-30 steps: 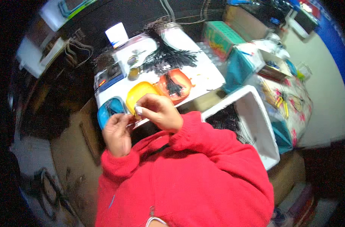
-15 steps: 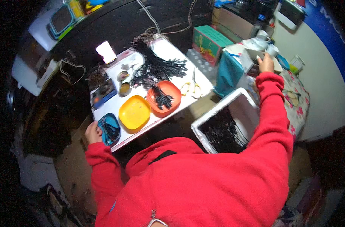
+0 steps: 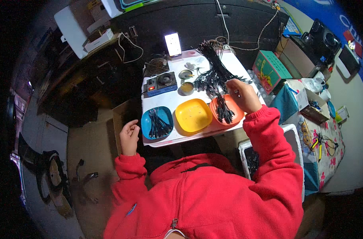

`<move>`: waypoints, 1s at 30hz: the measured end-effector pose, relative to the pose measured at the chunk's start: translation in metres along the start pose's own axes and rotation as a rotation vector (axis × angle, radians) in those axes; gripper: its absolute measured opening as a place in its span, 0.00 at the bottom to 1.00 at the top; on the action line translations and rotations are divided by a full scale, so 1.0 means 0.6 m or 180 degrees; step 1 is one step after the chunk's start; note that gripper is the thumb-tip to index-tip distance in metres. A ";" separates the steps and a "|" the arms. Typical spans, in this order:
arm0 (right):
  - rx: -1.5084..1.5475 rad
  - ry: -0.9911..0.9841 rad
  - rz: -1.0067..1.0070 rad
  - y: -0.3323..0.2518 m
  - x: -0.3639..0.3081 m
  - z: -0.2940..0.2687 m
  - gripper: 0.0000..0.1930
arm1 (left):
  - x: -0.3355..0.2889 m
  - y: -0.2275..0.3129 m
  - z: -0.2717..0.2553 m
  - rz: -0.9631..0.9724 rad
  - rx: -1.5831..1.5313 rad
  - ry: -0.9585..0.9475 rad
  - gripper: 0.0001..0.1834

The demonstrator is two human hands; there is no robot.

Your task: The person repeatedly picks black wires from a blue tray, strips or prepares the ends, and attaches small white connectors by hand. Finished units are placed into a yellow tray. The process is repeated for multiple wires in a steady sequence.

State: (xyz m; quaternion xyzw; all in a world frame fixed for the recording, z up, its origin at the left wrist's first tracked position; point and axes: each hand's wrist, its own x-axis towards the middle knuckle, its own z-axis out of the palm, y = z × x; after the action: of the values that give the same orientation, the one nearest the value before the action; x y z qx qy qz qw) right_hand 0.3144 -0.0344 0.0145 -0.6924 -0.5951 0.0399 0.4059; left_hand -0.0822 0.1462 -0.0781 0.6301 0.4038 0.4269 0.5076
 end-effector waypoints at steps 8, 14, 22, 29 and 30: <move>0.0196 -0.0335 0.0005 -0.057 0.098 0.083 0.08 | -0.107 -0.103 -0.072 -0.0189 0.0279 0.0194 0.10; 0.0838 -0.0579 0.0353 0.012 0.205 0.113 0.10 | -0.151 -0.187 -0.045 0.0426 0.1645 0.0175 0.12; -0.1067 -0.0020 -0.0471 0.094 0.542 0.182 0.12 | -0.117 -0.211 -0.017 0.0222 0.1801 0.0137 0.10; -0.1333 -0.1005 -0.0645 0.199 0.708 0.246 0.16 | -0.096 -0.203 -0.012 -0.1088 0.1475 -0.0212 0.15; -0.0843 -0.1116 -0.0444 0.210 0.722 0.263 0.16 | -0.102 -0.202 -0.014 -0.1338 0.1563 -0.0172 0.15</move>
State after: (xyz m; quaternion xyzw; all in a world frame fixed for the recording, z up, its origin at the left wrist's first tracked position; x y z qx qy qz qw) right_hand 0.4542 0.4224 0.0180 -0.6793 -0.7030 0.0530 0.2038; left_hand -0.1183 0.1102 -0.2044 0.6476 0.6024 0.1858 0.4280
